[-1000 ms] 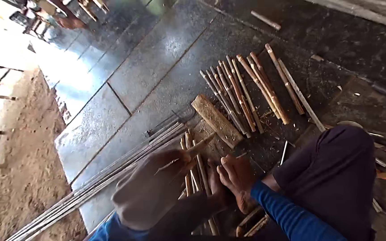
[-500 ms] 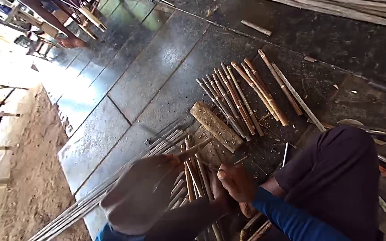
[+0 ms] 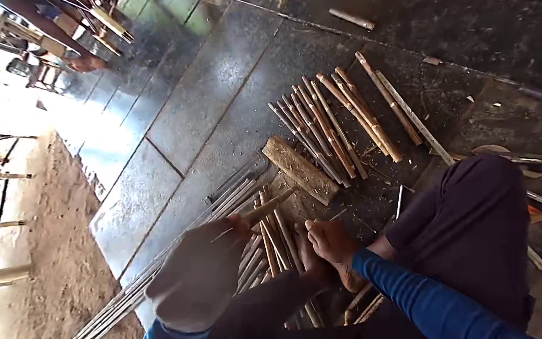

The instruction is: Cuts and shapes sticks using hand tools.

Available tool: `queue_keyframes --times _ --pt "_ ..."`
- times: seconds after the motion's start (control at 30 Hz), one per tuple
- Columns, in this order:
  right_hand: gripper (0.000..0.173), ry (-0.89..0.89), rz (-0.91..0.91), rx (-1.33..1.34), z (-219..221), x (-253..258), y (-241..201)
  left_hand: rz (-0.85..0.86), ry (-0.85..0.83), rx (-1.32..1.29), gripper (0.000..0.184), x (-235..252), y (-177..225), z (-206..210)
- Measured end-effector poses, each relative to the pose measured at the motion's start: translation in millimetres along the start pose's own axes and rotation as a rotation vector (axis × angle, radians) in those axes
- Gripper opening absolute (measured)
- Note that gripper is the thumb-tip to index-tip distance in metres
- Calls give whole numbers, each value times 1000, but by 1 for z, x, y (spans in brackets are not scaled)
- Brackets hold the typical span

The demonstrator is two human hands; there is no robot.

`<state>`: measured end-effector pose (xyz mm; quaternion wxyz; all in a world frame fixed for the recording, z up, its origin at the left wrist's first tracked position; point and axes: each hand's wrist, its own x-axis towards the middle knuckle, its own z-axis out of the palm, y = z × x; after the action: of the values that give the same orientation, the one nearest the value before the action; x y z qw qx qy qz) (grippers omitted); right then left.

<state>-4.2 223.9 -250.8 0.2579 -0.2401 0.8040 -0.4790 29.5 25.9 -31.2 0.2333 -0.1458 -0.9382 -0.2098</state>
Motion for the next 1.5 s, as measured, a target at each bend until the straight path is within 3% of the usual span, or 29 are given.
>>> queue_keyframes --times 0.13,0.23,0.33,0.43,0.53,0.63,0.73,0.83,0.93,1.03,1.17,1.27,1.4,1.5 --pt "68 12 -100 56 -12 1 -10 16 28 18 13 3 -3 4" --pt "67 -40 50 78 -4 -2 -3 21 30 58 8 10 6 1" --pt "70 -6 -83 99 -16 0 -15 13 42 63 8 10 0 3" --pt "74 -74 82 45 -8 -4 -5 15 45 37 11 5 0 0" --pt "71 5 -74 51 -20 -1 -19 11 50 38 11 7 -3 3" --pt "72 -59 98 73 -5 -5 -4 -5 23 39 12 1 4 0" --pt "70 30 -76 43 -14 1 -16 -38 19 38 10 3 -3 -2" --pt "68 -19 4 26 -3 -3 -8 -32 -10 55 13 -7 -4 -9" --pt "70 42 -98 49 -12 2 -14 -25 -24 82 11 -1 -9 -2" --pt "72 -116 135 15 -2 0 -3 -25 -64 95 13 -8 -9 3" --pt "74 -22 -111 64 -20 -1 -25 2 17 110 11 2 -9 0" --pt "74 -134 99 23 -17 1 -17 45 56 74 7 8 -2 2" --pt "69 -17 -92 47 -22 0 -21 24 38 52 10 9 -4 4" --pt "74 -89 75 39 -10 1 -8 40 21 89 7 13 4 1"
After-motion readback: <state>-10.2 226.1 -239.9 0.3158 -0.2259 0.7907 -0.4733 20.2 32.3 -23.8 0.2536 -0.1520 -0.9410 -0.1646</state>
